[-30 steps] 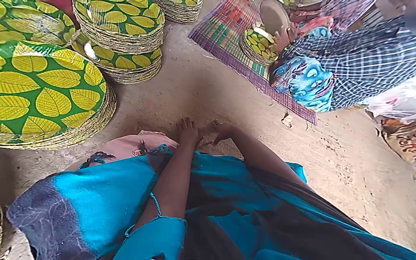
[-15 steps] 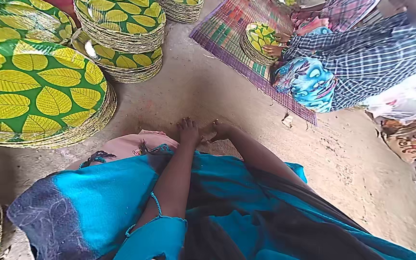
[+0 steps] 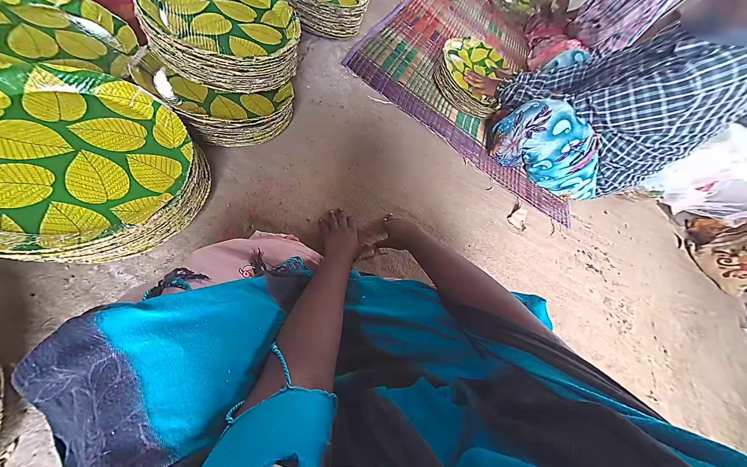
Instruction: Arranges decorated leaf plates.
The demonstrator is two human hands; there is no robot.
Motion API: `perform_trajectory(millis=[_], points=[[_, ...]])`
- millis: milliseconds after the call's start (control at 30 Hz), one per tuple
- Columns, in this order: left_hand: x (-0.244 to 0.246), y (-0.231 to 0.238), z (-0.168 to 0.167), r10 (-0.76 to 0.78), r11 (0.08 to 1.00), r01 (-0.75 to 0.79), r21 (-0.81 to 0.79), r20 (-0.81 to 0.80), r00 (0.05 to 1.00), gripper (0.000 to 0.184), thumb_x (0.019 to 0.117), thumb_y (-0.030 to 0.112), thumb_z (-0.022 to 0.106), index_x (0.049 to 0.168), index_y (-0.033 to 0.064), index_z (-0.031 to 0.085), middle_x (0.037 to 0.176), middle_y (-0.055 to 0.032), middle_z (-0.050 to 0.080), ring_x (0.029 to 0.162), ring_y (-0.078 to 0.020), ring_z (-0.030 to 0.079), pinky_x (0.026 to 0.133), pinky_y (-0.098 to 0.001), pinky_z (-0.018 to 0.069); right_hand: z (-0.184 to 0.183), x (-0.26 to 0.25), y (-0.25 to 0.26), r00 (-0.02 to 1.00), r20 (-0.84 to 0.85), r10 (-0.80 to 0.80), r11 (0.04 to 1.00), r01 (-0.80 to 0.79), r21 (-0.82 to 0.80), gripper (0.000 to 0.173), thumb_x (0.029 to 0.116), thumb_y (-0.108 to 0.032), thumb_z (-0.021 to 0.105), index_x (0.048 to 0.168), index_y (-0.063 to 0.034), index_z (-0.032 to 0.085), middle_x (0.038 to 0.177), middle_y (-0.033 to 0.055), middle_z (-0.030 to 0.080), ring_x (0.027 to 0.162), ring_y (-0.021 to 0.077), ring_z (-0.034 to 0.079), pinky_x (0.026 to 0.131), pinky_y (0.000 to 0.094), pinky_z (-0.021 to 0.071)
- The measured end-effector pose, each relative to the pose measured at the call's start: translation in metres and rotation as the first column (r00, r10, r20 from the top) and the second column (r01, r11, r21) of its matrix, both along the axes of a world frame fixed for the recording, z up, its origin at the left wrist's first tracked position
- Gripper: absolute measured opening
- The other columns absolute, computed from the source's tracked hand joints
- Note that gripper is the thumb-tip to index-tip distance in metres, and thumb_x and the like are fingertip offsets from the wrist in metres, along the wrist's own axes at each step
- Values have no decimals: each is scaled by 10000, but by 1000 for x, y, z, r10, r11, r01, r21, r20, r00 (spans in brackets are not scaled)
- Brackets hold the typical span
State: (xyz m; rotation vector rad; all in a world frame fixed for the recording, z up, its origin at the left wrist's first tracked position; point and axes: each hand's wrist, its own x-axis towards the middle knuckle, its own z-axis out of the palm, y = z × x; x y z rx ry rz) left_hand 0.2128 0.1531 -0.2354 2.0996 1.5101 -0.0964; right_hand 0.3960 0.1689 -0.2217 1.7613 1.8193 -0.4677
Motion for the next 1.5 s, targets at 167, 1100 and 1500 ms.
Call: perform_trajectory(millis=[167, 1100, 1500], points=[[0, -1, 1, 1, 1000, -1, 1, 2, 1000, 909, 934, 558, 684, 1597, 45, 333, 1709, -204, 169, 1586, -434, 74, 1223, -710, 93, -12, 3, 0, 1000, 23, -19, 998, 17, 65, 704, 917, -611, 682, 1300, -22, 639, 1370, 222, 610, 1157, 410, 659, 923, 646, 533], [0, 1, 0, -15, 1000, 15, 6, -2, 1000, 896, 959, 582, 640, 1603, 45, 324, 1711, -216, 148, 1588, -431, 69, 1220, -716, 85, 13, 3, 1, 999, -51, 1, 999, -3, -46, 792, 942, -569, 678, 1470, 1, 521, 1547, 249, 458, 1318, 411, 565, 1074, 626, 451], [1, -1, 3, -9, 1000, 9, 3, 2, 1000, 884, 965, 566, 642, 1597, 33, 330, 1699, -237, 176, 1583, -446, 87, 1219, -712, 106, 60, -20, -52, 905, -59, 422, 822, -355, 446, 918, 874, -712, 640, 1291, 105, 634, 1329, 326, 616, 1050, 418, 696, 841, 557, 565]])
